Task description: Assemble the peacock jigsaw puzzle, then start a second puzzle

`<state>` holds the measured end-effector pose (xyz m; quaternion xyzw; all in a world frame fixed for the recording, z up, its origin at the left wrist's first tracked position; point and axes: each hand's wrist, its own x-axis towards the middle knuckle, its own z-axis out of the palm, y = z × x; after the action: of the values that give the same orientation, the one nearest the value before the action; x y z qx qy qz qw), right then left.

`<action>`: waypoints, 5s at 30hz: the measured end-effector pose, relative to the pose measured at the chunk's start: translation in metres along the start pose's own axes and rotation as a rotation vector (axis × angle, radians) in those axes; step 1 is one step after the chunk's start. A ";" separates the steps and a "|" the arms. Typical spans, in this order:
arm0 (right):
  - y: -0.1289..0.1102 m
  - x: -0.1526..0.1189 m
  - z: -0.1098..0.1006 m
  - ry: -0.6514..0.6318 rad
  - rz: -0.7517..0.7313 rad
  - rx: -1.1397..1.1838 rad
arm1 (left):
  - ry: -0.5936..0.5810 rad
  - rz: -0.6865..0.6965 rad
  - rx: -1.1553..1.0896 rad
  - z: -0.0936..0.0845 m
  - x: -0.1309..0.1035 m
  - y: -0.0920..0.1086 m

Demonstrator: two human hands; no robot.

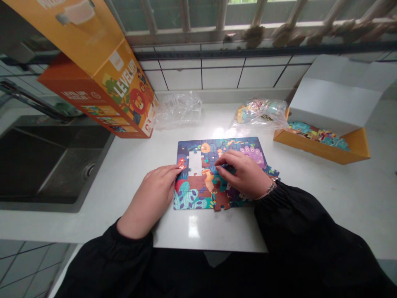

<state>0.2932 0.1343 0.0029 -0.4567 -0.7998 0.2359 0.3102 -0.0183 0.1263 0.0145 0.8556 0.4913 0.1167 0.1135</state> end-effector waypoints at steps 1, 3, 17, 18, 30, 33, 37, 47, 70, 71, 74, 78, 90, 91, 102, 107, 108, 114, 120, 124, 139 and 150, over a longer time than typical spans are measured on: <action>0.000 0.000 0.000 -0.001 0.002 0.000 | -0.012 0.010 0.001 -0.001 0.002 -0.003; 0.001 0.000 0.000 -0.007 0.003 -0.002 | -0.017 0.029 0.007 -0.003 0.004 -0.005; 0.001 0.001 0.000 -0.036 0.011 -0.003 | -0.018 0.025 0.018 -0.002 -0.002 0.003; 0.001 0.001 0.000 -0.035 0.011 -0.004 | -0.021 0.027 0.024 -0.001 -0.002 0.004; -0.002 -0.002 0.001 -0.036 -0.012 -0.028 | -0.039 0.021 0.057 0.000 -0.003 0.007; -0.002 -0.002 0.001 -0.038 -0.022 -0.042 | -0.035 0.012 0.044 0.000 -0.003 0.009; -0.003 -0.002 0.000 -0.041 -0.044 -0.065 | -0.036 -0.003 0.033 0.000 -0.002 0.011; -0.032 -0.007 0.018 -0.260 -0.234 -0.147 | -0.002 -0.026 0.003 0.003 -0.003 0.010; -0.042 -0.013 0.040 -0.375 -0.244 -0.215 | 0.049 -0.158 0.034 0.002 0.070 -0.014; -0.044 -0.013 0.042 -0.384 -0.253 -0.212 | 0.055 -0.166 0.022 0.003 0.070 -0.014; -0.049 -0.013 0.047 -0.418 -0.252 -0.193 | 0.068 -0.184 -0.008 0.005 0.066 -0.015; -0.051 -0.011 0.049 -0.426 -0.236 -0.165 | 0.062 -0.202 -0.023 0.007 0.066 -0.014; -0.044 -0.009 0.049 -0.398 -0.250 -0.120 | -0.115 -0.089 -0.241 -0.008 0.053 -0.038; -0.043 -0.009 0.049 -0.394 -0.258 -0.119 | -0.128 -0.081 -0.254 -0.009 0.051 -0.041; -0.015 -0.002 0.001 -0.013 -0.107 -0.112 | -0.156 -0.099 -0.301 -0.008 0.053 -0.043; 0.003 -0.005 -0.020 -0.077 -0.031 -0.182 | -0.067 -0.080 -0.256 -0.009 0.053 -0.030; 0.003 -0.006 -0.023 -0.130 -0.037 -0.172 | -0.014 -0.067 -0.241 -0.009 0.054 -0.024; -0.011 -0.011 -0.023 -0.442 -0.105 -0.128 | 0.029 0.116 -0.104 0.010 0.053 0.004; -0.016 -0.014 -0.012 -0.476 -0.109 -0.153 | -0.183 0.081 0.057 0.039 0.049 -0.004; -0.021 -0.011 -0.014 -0.501 -0.095 -0.129 | -0.175 0.075 0.093 0.040 0.050 0.000; 0.012 -0.005 -0.021 -0.020 0.332 0.363 | 0.270 0.058 -0.361 0.010 0.096 0.045; 0.017 -0.016 -0.062 0.309 0.370 0.119 | 0.105 -0.041 -0.872 0.020 0.092 0.042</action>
<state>0.3536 0.1343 0.0305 -0.6068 -0.6302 0.2629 0.4068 0.0673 0.1840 0.0162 0.7105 0.4183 0.3544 0.4411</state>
